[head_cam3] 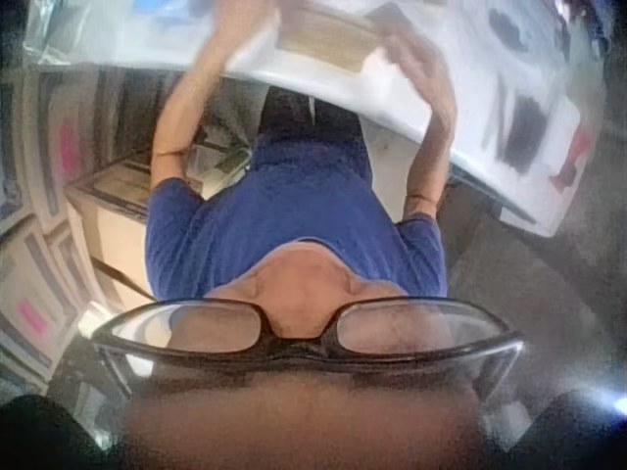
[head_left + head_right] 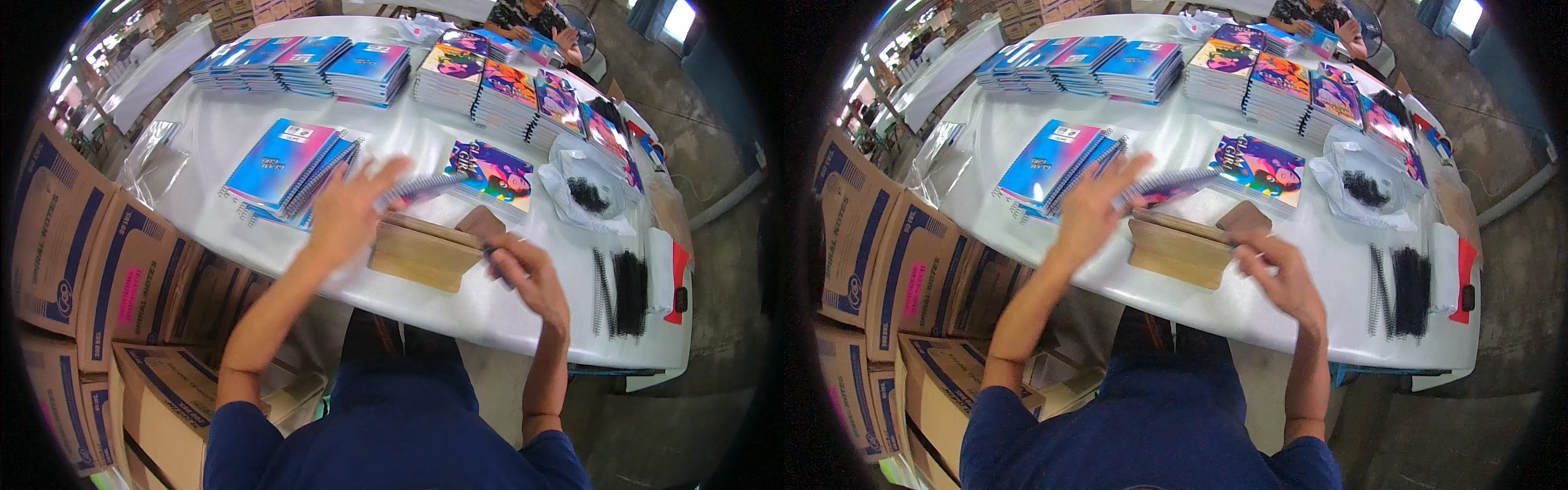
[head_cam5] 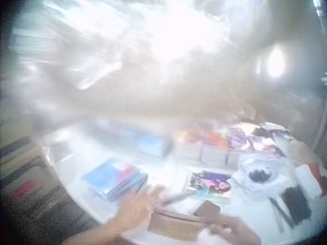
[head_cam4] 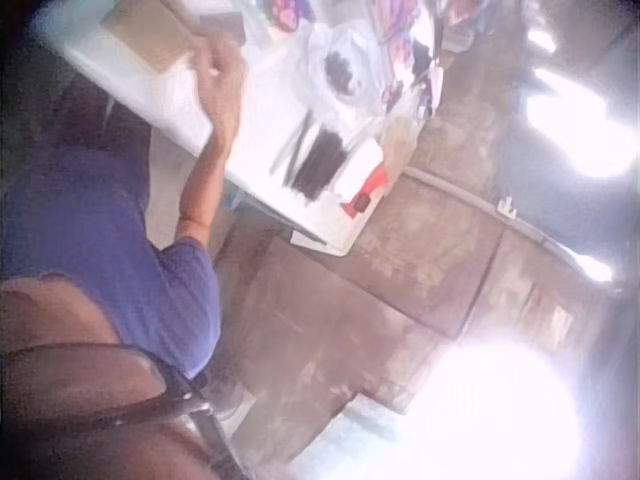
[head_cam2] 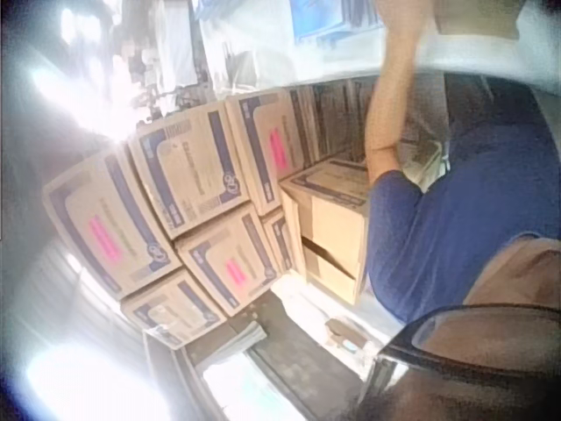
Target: The person is assembling spiral notebooks by hand. They insert metal spiral coils into the pre-punched paper stacks, use pliers to cut and crimp the ends of the wire, and stack the finished notebooks on a table.
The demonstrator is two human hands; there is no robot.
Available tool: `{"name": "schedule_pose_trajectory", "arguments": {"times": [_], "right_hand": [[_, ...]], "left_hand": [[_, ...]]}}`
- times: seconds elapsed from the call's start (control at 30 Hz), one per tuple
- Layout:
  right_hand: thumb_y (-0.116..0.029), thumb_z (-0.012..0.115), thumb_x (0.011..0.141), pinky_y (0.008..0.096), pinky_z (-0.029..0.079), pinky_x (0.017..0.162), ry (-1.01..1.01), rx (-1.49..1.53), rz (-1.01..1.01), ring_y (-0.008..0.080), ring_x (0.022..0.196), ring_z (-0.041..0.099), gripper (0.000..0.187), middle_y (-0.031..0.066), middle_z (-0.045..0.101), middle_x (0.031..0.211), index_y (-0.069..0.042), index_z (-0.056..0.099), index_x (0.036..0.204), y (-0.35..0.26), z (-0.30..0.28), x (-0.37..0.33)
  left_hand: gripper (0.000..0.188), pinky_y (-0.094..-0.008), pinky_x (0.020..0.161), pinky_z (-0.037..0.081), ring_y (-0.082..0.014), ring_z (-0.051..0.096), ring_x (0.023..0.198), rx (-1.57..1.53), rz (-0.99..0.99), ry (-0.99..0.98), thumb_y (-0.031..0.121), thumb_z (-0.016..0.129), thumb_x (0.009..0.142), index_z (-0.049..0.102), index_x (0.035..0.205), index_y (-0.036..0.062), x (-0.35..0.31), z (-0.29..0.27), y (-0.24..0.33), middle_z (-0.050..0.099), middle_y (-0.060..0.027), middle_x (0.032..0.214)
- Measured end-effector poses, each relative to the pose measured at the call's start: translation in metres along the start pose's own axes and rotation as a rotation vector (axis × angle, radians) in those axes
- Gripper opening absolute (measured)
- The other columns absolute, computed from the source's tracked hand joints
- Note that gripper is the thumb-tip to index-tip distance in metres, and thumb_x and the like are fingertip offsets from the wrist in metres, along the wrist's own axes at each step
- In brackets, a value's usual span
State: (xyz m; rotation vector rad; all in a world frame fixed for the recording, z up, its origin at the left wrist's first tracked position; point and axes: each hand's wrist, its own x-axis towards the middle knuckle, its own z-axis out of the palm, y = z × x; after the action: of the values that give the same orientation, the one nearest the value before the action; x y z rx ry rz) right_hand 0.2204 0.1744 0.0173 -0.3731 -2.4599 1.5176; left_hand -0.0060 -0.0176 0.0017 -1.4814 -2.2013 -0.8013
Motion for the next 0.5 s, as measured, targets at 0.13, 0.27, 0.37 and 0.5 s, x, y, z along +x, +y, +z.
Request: {"name": "schedule_pose_trajectory", "arguments": {"times": [0.13,0.27,0.37,0.5], "right_hand": [[-0.013,0.061,0.091,0.0351,0.049,0.073,0.424,-0.527,-0.052,0.0305,0.076,0.06,0.02,0.0146,0.062,0.089,0.001,0.065,0.103,0.074,-0.04,0.015],[-0.018,0.064,0.089,0.0371,0.049,0.072,0.383,-0.762,0.012,0.0332,0.078,0.061,0.022,0.0163,0.062,0.089,0.001,0.067,0.098,0.154,-0.08,0.007],[-0.024,0.065,0.089,0.0374,0.049,0.074,0.426,-0.738,-0.114,0.0308,0.081,0.063,0.027,0.0177,0.065,0.089,0.002,0.069,0.096,0.181,-0.083,0.025],[-0.033,0.072,0.083,0.0345,0.052,0.066,0.696,-0.436,0.238,0.0252,0.076,0.068,0.038,0.02,0.069,0.084,0.004,0.071,0.09,0.199,-0.089,0.1]], "left_hand": [[0.054,-0.0442,0.101,0.042,-0.031,0.053,0.124,-0.277,-0.126,0.19,0.013,0.068,0.083,0.055,0.134,0.0254,0.026,-0.061,-0.053,0.056,-0.008,0.135],[0.059,-0.0442,0.11,0.032,-0.0338,0.038,0.137,-0.191,-0.182,0.046,0.014,0.068,0.083,0.051,0.138,0.0233,0.013,-0.083,-0.108,0.051,-0.0065,0.141],[0.065,-0.0454,0.116,0.023,-0.0366,0.027,0.142,-0.251,-0.256,-0.353,0.024,0.071,0.082,0.045,0.142,0.0229,-0.022,-0.072,-0.164,0.046,-0.0052,0.146],[0.076,-0.0461,0.118,0.015,-0.0361,0.02,0.145,-0.261,-0.177,-0.592,0.037,0.073,0.08,0.04,0.146,0.0191,-0.037,-0.066,-0.188,0.038,-0.0079,0.152]]}}
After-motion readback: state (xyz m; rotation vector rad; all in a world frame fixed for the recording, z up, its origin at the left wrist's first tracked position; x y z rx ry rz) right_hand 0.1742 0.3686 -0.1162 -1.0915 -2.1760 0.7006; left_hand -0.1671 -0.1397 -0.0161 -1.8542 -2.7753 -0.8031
